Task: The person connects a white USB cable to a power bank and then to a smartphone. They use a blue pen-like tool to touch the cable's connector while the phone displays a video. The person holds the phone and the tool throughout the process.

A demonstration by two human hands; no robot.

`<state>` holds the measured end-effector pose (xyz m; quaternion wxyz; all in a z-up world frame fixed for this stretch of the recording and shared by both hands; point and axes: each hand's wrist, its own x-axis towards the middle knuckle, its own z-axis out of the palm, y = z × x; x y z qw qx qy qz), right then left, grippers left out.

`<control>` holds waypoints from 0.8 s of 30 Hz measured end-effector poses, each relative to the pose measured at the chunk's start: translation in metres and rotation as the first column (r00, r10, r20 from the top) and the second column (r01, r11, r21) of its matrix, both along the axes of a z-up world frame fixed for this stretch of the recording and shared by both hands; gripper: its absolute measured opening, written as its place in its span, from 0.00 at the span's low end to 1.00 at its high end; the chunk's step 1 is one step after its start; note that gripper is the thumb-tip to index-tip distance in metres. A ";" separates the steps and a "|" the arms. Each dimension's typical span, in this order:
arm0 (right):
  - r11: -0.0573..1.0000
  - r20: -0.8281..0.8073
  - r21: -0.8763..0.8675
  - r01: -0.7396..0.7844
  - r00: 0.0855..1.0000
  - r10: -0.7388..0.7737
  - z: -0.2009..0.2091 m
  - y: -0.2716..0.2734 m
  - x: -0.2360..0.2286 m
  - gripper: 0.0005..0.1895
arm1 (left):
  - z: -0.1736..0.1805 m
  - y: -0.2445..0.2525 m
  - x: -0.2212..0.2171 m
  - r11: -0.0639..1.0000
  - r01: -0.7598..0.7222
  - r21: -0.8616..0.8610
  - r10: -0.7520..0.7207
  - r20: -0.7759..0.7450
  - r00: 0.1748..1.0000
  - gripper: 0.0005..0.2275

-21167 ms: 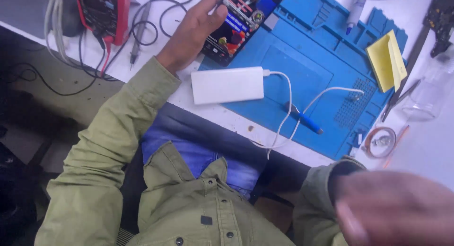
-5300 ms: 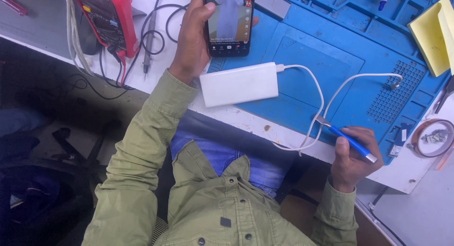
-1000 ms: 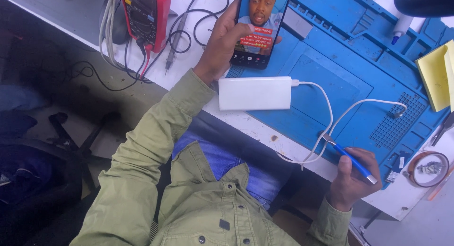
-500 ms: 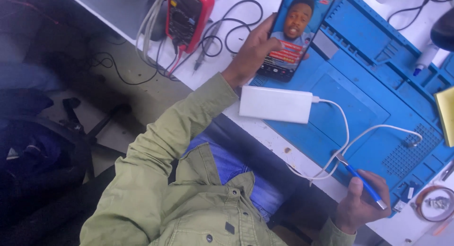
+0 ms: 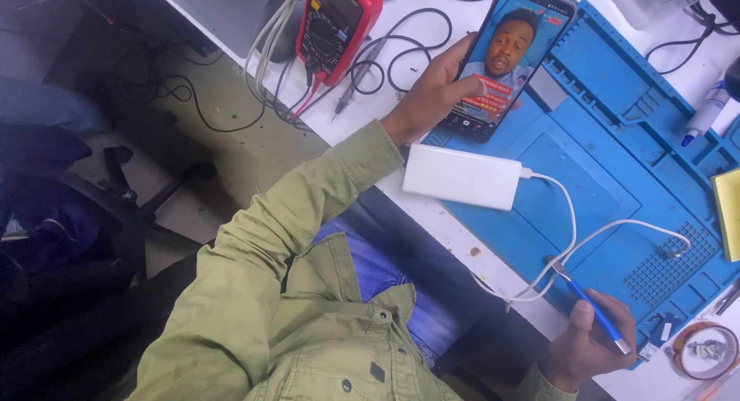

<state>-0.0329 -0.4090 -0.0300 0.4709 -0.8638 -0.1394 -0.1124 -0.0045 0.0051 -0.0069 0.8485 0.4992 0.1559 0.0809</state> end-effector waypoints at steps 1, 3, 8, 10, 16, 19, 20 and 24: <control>1.000 0.000 -0.001 -0.002 1.000 0.002 -0.001 -0.001 0.001 0.10 | 0.002 0.000 -0.001 1.000 -0.002 -0.001 0.002 0.000 1.000 0.31; 1.000 -0.007 -0.015 0.006 1.000 -0.006 -0.005 -0.004 0.002 0.09 | 0.006 0.001 -0.002 0.999 0.034 -0.036 -0.031 0.091 0.995 0.24; 1.000 -0.008 -0.012 -0.002 1.000 0.002 -0.004 -0.004 0.002 0.11 | -0.001 0.000 -0.001 0.999 0.018 -0.028 -0.017 0.057 0.998 0.28; 1.000 -0.008 -0.006 -0.018 1.000 0.018 -0.004 -0.005 0.002 0.12 | 0.000 0.000 -0.001 0.999 0.022 -0.025 -0.020 0.094 0.995 0.25; 1.000 -0.019 0.000 -0.009 1.000 0.009 -0.001 -0.001 0.003 0.12 | -0.004 0.002 0.000 1.000 0.026 0.006 -0.026 0.022 0.999 0.29; 0.998 -0.036 0.068 -0.002 0.999 0.004 0.003 0.003 0.002 0.11 | -0.011 0.001 0.002 0.999 0.027 0.020 -0.030 0.136 0.990 0.24; 0.997 -0.039 0.071 -0.009 0.999 0.011 0.004 0.003 0.002 0.11 | -0.013 0.000 0.002 1.000 0.020 0.002 -0.020 0.111 0.994 0.26; 0.995 -0.049 0.094 -0.021 0.998 0.026 0.003 0.003 0.004 0.10 | -0.009 0.001 0.003 1.000 0.024 0.010 -0.025 0.133 0.991 0.23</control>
